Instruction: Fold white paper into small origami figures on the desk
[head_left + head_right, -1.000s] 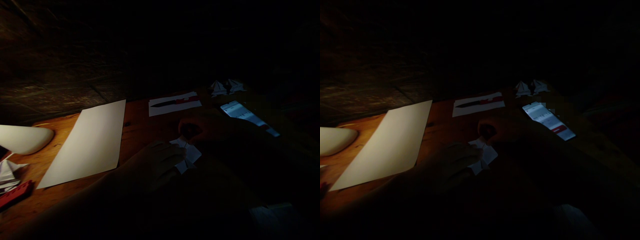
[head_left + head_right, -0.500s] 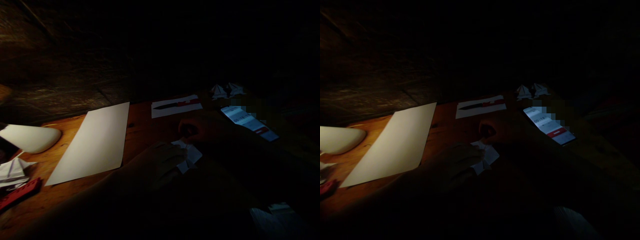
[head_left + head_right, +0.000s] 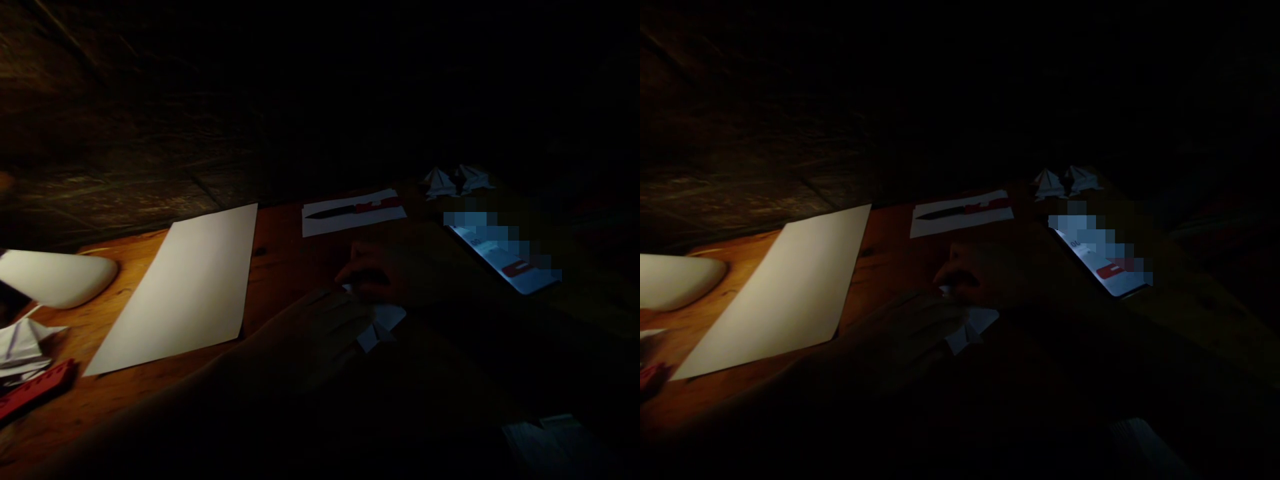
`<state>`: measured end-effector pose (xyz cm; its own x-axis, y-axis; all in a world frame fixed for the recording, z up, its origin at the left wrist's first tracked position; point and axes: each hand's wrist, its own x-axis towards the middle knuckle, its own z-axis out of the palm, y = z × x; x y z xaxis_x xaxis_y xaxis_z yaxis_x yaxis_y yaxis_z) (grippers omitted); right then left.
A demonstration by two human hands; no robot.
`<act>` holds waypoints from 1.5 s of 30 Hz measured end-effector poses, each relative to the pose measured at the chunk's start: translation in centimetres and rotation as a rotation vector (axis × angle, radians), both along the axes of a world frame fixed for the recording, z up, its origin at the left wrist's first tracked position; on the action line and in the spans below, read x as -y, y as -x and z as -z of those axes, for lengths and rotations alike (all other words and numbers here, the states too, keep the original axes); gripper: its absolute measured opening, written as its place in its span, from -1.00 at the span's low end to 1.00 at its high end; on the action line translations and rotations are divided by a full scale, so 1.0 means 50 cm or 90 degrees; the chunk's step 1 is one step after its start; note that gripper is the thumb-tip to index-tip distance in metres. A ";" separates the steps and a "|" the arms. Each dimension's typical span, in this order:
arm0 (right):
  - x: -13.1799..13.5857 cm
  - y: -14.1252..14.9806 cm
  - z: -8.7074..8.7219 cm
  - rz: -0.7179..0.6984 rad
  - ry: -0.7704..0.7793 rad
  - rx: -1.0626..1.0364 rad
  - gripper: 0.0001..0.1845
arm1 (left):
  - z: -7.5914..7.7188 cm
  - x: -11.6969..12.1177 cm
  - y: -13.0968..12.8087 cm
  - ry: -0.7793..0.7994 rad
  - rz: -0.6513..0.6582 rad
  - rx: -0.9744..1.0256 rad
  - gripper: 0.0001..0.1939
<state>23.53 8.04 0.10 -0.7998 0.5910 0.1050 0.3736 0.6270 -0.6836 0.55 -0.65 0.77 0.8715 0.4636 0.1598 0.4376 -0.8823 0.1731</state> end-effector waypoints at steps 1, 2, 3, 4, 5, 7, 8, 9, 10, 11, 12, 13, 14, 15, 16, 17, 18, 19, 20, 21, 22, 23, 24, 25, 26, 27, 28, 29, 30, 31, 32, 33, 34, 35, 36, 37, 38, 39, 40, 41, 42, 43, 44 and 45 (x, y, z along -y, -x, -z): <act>-0.002 0.002 0.005 -0.004 0.008 -0.008 -0.64 | 0.001 -0.001 0.001 0.000 0.002 0.003 -0.66; -0.004 0.002 0.009 -0.006 0.017 -0.020 -0.69 | 0.003 -0.001 0.002 -0.005 0.008 0.007 -0.64; -0.006 0.000 0.011 -0.008 0.026 -0.035 -0.75 | 0.006 -0.002 0.003 -0.011 0.010 0.010 -0.63; -0.008 -0.002 0.012 -0.010 0.034 -0.050 -0.80 | 0.008 -0.002 0.005 -0.017 0.011 0.013 -0.62; -0.010 -0.005 0.011 -0.017 0.041 -0.061 -0.84 | 0.011 -0.002 0.006 -0.022 0.011 0.016 -0.61; -0.013 -0.010 0.007 -0.035 0.047 -0.070 -0.89 | 0.015 -0.002 0.008 -0.028 0.011 0.021 -0.60; -0.015 -0.012 0.005 -0.042 0.047 -0.068 -0.90 | 0.017 -0.001 0.009 -0.030 0.011 0.020 -0.59; -0.016 -0.014 0.002 -0.049 0.047 -0.063 -0.91 | 0.017 -0.002 0.009 -0.032 0.013 0.016 -0.58; -0.017 -0.016 -0.001 -0.055 0.047 -0.062 -0.93 | 0.017 -0.002 0.009 -0.035 0.016 0.013 -0.58; -0.018 -0.017 -0.003 -0.063 0.048 -0.063 -0.94 | 0.016 -0.002 0.008 -0.037 0.017 0.010 -0.59; -0.020 -0.019 -0.005 -0.069 0.051 -0.063 -0.94 | 0.016 -0.003 0.007 -0.041 0.019 0.011 -0.60; -0.021 -0.020 -0.006 -0.076 0.055 -0.062 -0.95 | 0.015 -0.003 0.006 -0.049 0.023 0.015 -0.61; -0.024 -0.022 -0.007 -0.081 0.060 -0.060 -0.94 | 0.015 -0.003 0.004 -0.059 0.027 0.022 -0.62; -0.026 -0.024 -0.007 -0.084 0.065 -0.057 -0.93 | 0.014 -0.004 0.003 -0.070 0.031 0.027 -0.63; -0.028 -0.025 -0.006 -0.087 0.067 -0.053 -0.91 | 0.014 -0.004 0.002 -0.079 0.034 0.031 -0.63; -0.031 -0.027 -0.005 -0.091 0.068 -0.051 -0.89 | 0.014 -0.004 0.002 -0.083 0.034 0.031 -0.63; -0.033 -0.028 -0.002 -0.095 0.069 -0.052 -0.88 | 0.014 -0.004 0.002 -0.081 0.031 0.028 -0.63; -0.035 -0.028 0.001 -0.099 0.070 -0.055 -0.87 | 0.014 -0.004 0.002 -0.075 0.028 0.024 -0.63; -0.037 -0.028 0.004 -0.101 0.072 -0.055 -0.86 | 0.014 -0.004 0.002 -0.068 0.026 0.021 -0.63; -0.039 -0.028 0.008 -0.100 0.074 -0.055 -0.87 | 0.013 -0.004 0.002 -0.057 0.025 0.015 -0.63; -0.039 -0.027 0.011 -0.097 0.077 -0.052 -0.87 | 0.012 -0.004 0.002 -0.041 0.022 0.006 -0.63; -0.040 -0.026 0.013 -0.093 0.080 -0.047 -0.87 | 0.011 -0.004 0.001 -0.023 0.018 -0.007 -0.64; -0.040 -0.025 0.015 -0.091 0.082 -0.040 -0.87 | 0.009 -0.004 0.000 -0.006 0.015 -0.021 -0.64; -0.040 -0.023 0.016 -0.091 0.081 -0.035 -0.87 | 0.006 -0.004 -0.001 0.010 0.012 -0.035 -0.64; -0.039 -0.022 0.016 -0.092 0.080 -0.034 -0.87 | 0.004 -0.005 -0.003 0.023 0.009 -0.046 -0.64; -0.039 -0.020 0.015 -0.092 0.078 -0.033 -0.88 | 0.002 -0.005 -0.004 0.030 0.010 -0.053 -0.65; -0.038 -0.018 0.014 -0.091 0.078 -0.032 -0.88 | 0.000 -0.006 -0.005 0.034 0.012 -0.055 -0.65; -0.037 -0.017 0.012 -0.088 0.077 -0.030 -0.88 | -0.001 -0.006 -0.006 0.040 0.013 -0.058 -0.66; -0.036 -0.016 0.011 -0.088 0.076 -0.029 -0.88 | -0.002 -0.006 -0.007 0.048 0.011 -0.062 -0.67; -0.035 -0.014 0.009 -0.089 0.074 -0.027 -0.88 | -0.002 -0.006 -0.008 0.055 0.007 -0.065 -0.68; -0.035 -0.013 0.007 -0.089 0.072 -0.022 -0.88 | -0.001 -0.006 -0.009 0.062 0.003 -0.068 -0.69; -0.034 -0.012 0.006 -0.088 0.069 -0.019 -0.88 | 0.000 -0.006 -0.009 0.068 -0.001 -0.071 -0.70; -0.033 -0.010 0.006 -0.081 0.068 -0.015 -0.89 | 0.001 -0.006 -0.010 0.072 -0.004 -0.074 -0.71; -0.032 -0.009 0.005 -0.073 0.067 -0.010 -0.89 | 0.002 -0.005 -0.010 0.074 -0.006 -0.076 -0.71; -0.032 -0.007 0.005 -0.061 0.069 -0.004 -0.89 | 0.003 -0.004 -0.011 0.074 -0.008 -0.078 -0.71; -0.030 -0.005 0.005 -0.049 0.071 0.003 -0.89 | 0.003 -0.003 -0.011 0.071 -0.010 -0.080 -0.70; -0.029 -0.002 0.005 -0.041 0.073 0.006 -0.89 | 0.003 -0.003 -0.012 0.067 -0.010 -0.082 -0.69; -0.027 0.000 0.005 -0.032 0.074 0.012 -0.89 | 0.001 -0.002 -0.012 0.060 -0.011 -0.083 -0.67; -0.025 0.003 0.004 -0.022 0.072 0.019 -0.89 | 0.000 -0.002 -0.012 0.054 -0.011 -0.084 -0.64; -0.022 0.007 0.002 -0.008 0.067 0.027 -0.89 | -0.003 -0.001 -0.012 0.047 -0.010 -0.085 -0.61; -0.019 0.010 0.001 0.010 0.060 0.038 -0.90 | -0.005 -0.001 -0.012 0.042 -0.010 -0.085 -0.59; -0.015 0.013 -0.001 0.031 0.051 0.047 -0.90 | -0.008 -0.001 -0.011 0.038 -0.010 -0.086 -0.59; -0.012 0.016 -0.003 0.050 0.040 0.055 -0.89 | -0.010 -0.001 -0.011 0.035 -0.010 -0.087 -0.60; -0.009 0.019 -0.004 0.067 0.033 0.061 -0.89 | -0.011 0.000 -0.010 0.033 -0.010 -0.088 -0.60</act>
<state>22.58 8.47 0.32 -0.7382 0.6746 -0.0020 0.5009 0.5461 -0.6715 1.06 -0.63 1.33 0.8763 0.4815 0.0134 0.4739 -0.8667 0.1558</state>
